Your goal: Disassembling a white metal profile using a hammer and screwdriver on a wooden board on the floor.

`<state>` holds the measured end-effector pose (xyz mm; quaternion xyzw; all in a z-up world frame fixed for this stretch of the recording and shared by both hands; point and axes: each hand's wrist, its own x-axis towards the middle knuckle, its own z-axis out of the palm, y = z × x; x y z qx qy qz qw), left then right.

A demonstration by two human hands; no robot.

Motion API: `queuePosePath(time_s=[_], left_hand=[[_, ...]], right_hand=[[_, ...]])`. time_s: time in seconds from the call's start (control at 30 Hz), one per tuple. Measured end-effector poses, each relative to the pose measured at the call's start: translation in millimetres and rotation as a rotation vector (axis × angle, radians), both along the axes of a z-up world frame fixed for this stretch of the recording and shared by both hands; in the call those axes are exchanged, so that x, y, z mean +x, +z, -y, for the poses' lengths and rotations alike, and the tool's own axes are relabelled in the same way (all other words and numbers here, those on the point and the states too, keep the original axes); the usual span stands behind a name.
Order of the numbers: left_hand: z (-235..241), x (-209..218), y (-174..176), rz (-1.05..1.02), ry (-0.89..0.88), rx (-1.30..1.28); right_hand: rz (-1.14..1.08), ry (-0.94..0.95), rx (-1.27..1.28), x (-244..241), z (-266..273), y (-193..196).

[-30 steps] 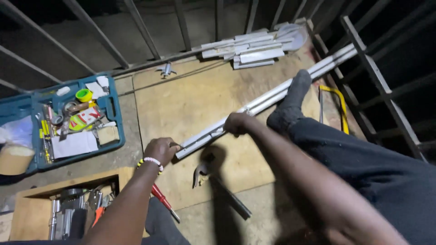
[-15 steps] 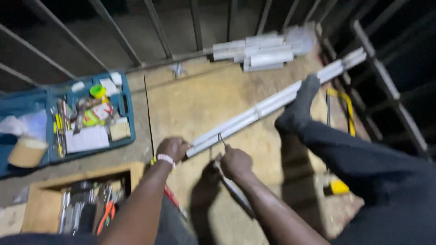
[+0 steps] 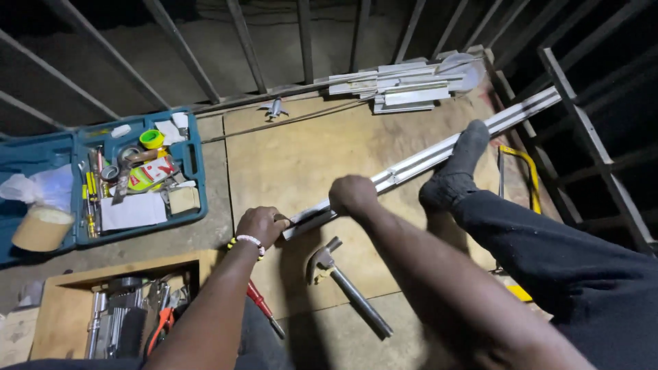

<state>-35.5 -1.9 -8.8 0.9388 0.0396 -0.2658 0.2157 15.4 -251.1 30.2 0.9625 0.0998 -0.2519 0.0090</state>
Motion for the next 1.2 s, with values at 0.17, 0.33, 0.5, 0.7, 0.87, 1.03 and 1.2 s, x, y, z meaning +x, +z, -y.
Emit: queuePosePath(time_s=[0.17,0.33,0.5,0.7,0.87,1.03,1.2], left_hand=[[10,-4,24,-0.040,-0.008,0.004],[16,-18,30,-0.072,-0.002,0.053],[18,-17,17,-0.062,0.010,0.084],[15,5,35,-0.073,-0.109,0.213],[46,-6,67,-0.151,-0.089,0.298],[45,-4,29,-0.086,-0.036,0.251],[33,-1,36,0.020,0.025,0.117]], right_hand=[[0.042,-0.526,0.195,-85,-28,45],[0.227,-0.522,0.328,-147,-19,1],[0.182,-0.545,0.323,-135,-18,-15],[-0.153,-0.441,0.278,-50,-21,-11],[-0.256,-0.256,0.166,-33,-7,12],[-0.291,-0.501,0.238,-54,-13,23],[-0.276,-0.444,0.329,-61,5,37]])
